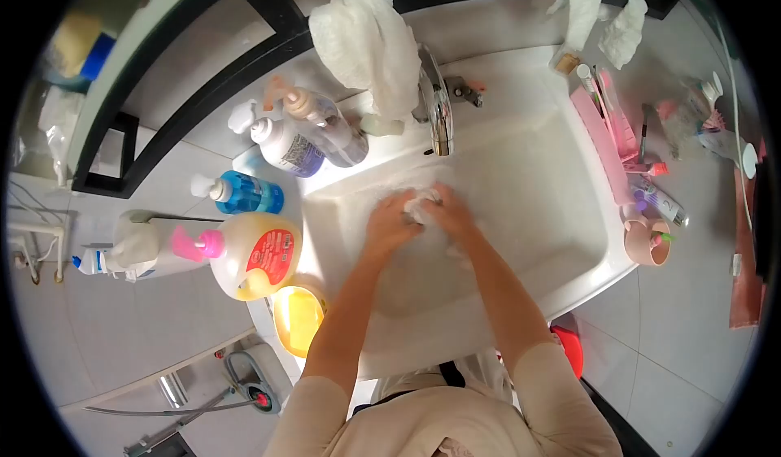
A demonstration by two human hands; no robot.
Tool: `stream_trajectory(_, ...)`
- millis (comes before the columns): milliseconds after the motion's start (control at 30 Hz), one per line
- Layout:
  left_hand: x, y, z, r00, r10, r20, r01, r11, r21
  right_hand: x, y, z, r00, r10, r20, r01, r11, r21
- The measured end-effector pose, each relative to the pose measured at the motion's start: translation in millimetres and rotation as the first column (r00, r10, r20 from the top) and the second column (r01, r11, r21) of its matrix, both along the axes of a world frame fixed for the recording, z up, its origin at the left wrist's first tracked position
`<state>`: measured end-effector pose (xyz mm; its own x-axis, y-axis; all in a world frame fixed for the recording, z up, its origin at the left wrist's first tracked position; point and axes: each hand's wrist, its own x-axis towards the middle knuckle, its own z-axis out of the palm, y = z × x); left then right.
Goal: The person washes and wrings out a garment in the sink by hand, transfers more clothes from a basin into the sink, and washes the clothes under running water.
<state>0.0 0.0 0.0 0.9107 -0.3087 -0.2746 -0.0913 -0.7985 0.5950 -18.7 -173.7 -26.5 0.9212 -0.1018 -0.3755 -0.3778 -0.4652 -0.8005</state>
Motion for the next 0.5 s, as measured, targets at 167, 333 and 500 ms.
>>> stream_trajectory(167, -13, 43, -48, 0.75, 0.651, -0.12, -0.652, 0.694, -0.305, -16, -20, 11, 0.981, -0.018, -0.192, 0.066, 0.967, 0.248)
stream_trajectory(333, -15, -39, -15, 0.742, 0.667, 0.065, -0.654, 0.742, -0.148, -14, -14, -1, 0.858, -0.483, 0.173, 0.424, 0.857, 0.292)
stream_trajectory(500, -34, -97, 15, 0.919, 0.336, 0.204, -0.243, 0.894, -0.377, -20, -29, -20, 0.978, -0.203, 0.034, 0.198, 0.973, 0.121)
